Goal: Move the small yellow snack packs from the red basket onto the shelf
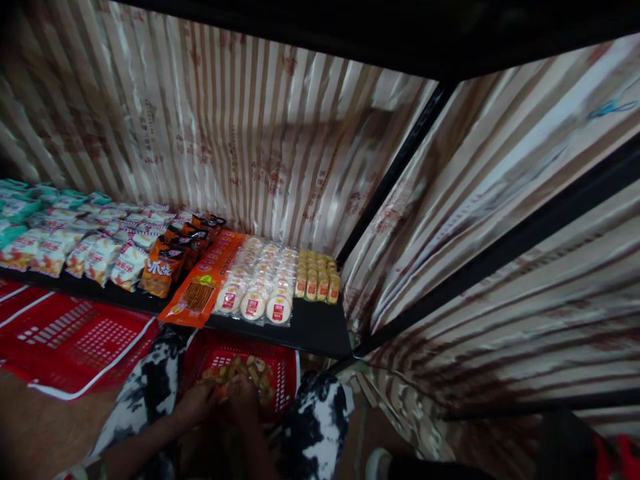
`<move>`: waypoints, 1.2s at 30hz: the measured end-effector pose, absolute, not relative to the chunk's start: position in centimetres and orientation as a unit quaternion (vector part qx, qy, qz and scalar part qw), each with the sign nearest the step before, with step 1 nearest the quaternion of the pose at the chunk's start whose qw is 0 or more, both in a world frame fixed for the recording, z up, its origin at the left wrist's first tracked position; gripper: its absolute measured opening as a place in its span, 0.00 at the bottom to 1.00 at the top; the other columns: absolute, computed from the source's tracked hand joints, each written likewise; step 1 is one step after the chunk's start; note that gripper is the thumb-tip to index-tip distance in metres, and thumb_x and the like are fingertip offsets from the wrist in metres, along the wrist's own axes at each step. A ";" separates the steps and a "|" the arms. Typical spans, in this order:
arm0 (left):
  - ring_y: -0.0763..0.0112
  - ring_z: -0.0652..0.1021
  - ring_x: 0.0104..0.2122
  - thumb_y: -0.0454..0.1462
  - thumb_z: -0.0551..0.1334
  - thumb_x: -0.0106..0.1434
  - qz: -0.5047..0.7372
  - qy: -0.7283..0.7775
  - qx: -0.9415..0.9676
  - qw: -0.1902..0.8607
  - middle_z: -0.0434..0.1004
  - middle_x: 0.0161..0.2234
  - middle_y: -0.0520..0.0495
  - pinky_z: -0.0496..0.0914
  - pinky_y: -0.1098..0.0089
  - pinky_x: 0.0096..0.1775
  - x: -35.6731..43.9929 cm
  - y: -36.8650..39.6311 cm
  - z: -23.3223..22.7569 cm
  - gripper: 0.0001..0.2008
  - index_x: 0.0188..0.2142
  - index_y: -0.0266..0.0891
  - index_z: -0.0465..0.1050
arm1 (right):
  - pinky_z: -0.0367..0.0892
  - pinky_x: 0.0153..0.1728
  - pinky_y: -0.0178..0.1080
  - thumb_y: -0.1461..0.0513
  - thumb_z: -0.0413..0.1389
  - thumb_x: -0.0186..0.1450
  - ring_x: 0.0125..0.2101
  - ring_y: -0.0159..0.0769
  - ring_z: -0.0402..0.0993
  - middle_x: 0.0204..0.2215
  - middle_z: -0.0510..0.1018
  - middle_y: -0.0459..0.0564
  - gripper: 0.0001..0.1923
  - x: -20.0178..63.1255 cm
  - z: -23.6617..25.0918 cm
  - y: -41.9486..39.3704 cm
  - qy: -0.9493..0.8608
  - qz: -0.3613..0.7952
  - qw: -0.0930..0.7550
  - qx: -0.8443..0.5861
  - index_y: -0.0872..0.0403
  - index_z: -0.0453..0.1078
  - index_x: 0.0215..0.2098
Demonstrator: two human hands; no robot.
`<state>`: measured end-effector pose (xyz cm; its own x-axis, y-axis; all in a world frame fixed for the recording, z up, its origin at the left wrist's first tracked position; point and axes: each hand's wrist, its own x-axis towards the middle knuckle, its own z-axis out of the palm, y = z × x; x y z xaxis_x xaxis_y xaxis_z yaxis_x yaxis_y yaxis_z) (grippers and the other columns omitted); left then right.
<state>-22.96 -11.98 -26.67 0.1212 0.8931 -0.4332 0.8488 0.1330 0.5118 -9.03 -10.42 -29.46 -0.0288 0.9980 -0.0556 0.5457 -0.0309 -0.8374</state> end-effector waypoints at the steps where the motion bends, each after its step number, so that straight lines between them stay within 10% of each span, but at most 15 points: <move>1: 0.68 0.74 0.49 0.36 0.48 0.64 0.042 0.663 0.656 0.358 0.75 0.47 0.42 0.65 0.73 0.49 -22.9 -11.8 -26.7 0.16 0.45 0.37 0.71 | 0.67 0.32 0.37 0.63 0.48 0.55 0.28 0.37 0.74 0.24 0.77 0.47 0.06 -9.1 -29.2 -10.4 -0.615 0.364 0.316 -0.624 0.51 0.67 0.24; 9: 0.68 0.74 0.48 0.38 0.47 0.65 0.142 0.650 0.654 0.361 0.75 0.48 0.44 0.65 0.73 0.49 -20.9 -10.9 -24.5 0.16 0.46 0.39 0.68 | 0.64 0.46 0.40 0.64 0.48 0.57 0.40 0.39 0.72 0.36 0.77 0.49 0.10 -7.8 -24.5 -9.8 -0.585 0.331 0.352 -0.651 0.51 0.71 0.33; 36: 0.67 0.75 0.39 0.42 0.50 0.62 0.285 0.558 0.661 0.412 0.76 0.39 0.47 0.69 0.70 0.41 -13.7 -9.2 -18.5 0.14 0.43 0.42 0.68 | 0.71 0.42 0.37 0.55 0.53 0.60 0.39 0.37 0.76 0.42 0.78 0.52 0.24 -1.2 -18.1 -8.8 -0.464 0.396 0.504 -0.611 0.55 0.63 0.53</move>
<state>-13.69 -9.24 -18.52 0.2146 0.9731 -0.0832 0.5038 -0.0373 0.8630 -1.17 -8.80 -18.15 0.2553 0.9667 -0.0159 0.1676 -0.0604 -0.9840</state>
